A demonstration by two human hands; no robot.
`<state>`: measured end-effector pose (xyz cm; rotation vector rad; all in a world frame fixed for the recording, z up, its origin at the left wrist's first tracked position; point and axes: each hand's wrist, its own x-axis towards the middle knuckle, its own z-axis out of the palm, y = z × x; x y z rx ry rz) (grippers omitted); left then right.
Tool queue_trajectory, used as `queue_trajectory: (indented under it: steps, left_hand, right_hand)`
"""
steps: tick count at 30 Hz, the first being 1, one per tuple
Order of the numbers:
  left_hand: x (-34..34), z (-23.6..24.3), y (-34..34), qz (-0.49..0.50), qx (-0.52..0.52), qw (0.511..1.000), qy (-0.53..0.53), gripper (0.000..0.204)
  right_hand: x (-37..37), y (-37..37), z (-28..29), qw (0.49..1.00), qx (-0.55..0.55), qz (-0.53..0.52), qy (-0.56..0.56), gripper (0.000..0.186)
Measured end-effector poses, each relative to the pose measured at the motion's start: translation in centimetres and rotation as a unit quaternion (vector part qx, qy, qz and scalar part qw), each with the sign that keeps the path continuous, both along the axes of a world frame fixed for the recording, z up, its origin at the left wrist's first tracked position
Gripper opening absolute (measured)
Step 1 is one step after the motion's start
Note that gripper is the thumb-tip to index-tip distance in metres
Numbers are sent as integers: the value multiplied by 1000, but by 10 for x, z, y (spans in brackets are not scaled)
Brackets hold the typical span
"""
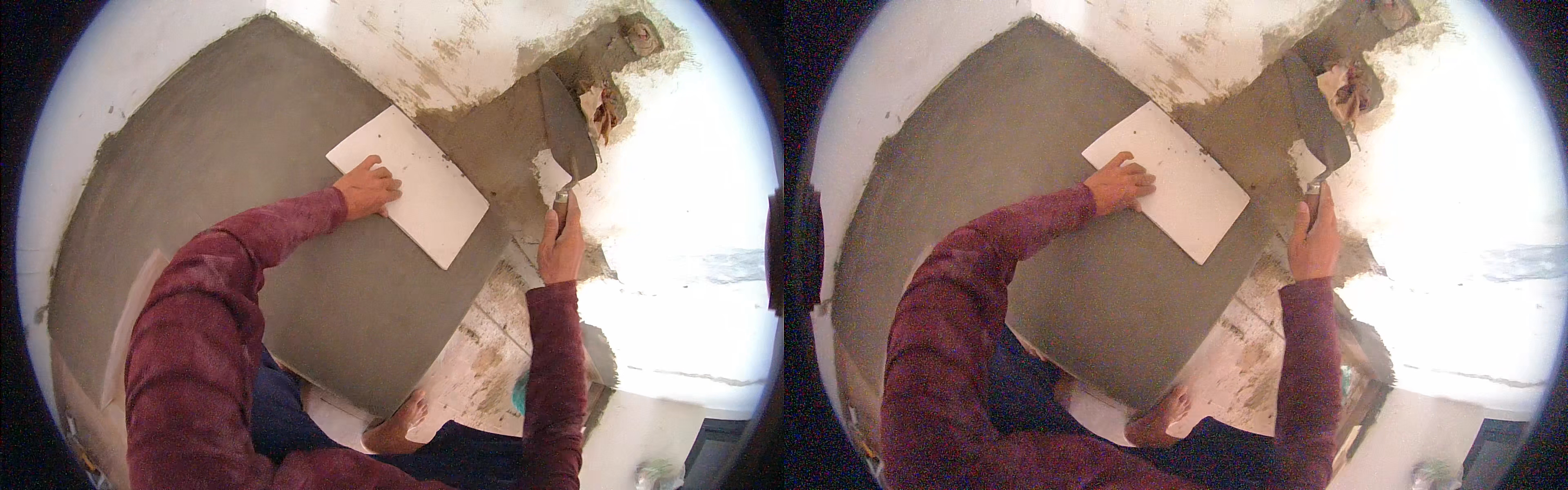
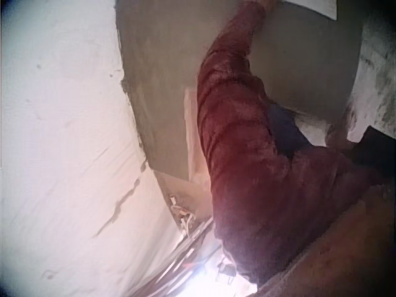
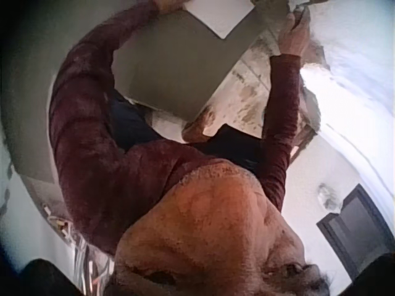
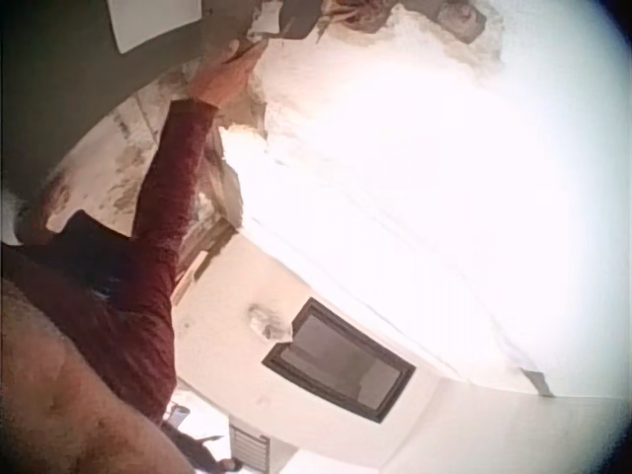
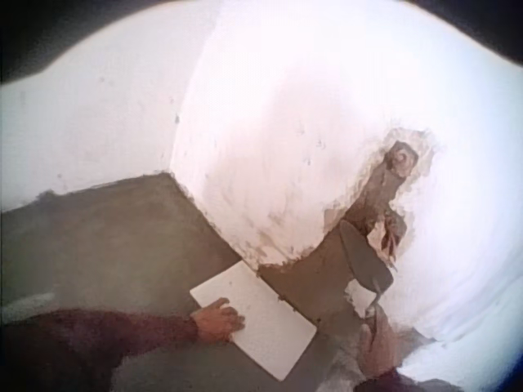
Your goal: The person walks into a room under renovation, picks up a trowel, and kneels to spread cement on the floor. They then place a white tile onto the cement and press it down, smoothing the surface with the trowel.
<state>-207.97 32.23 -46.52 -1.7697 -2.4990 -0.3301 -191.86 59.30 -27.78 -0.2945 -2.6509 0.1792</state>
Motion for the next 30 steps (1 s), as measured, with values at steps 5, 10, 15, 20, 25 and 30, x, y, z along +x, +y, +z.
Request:
queue_trajectory:
  steps: [5,10,15,20,25,30]
  left_hand:
    - [2,-3,-1,13,-8,1000,-7,48]
    - [2,-1,-1,16,-9,999,-35,47]
    - [1,-2,1,30,-20,999,-39,48]
    - [3,-3,2,31,4,999,-30,45]
    - [4,11,-1,30,-9,999,-24,43]
    - [-36,90,6,107,52,973,-197,39]
  right_hand:
    - [-14,12,-18,999,-48,-12,6,46]
    - [7,18,-37,989,74,28,-125,41]
    - [17,13,-39,997,-45,25,-62,42]
    - [1,20,-41,999,-43,-8,-16,46]
    - [24,16,-46,985,12,3,-171,45]
    - [58,15,39,981,-13,93,-172,46]
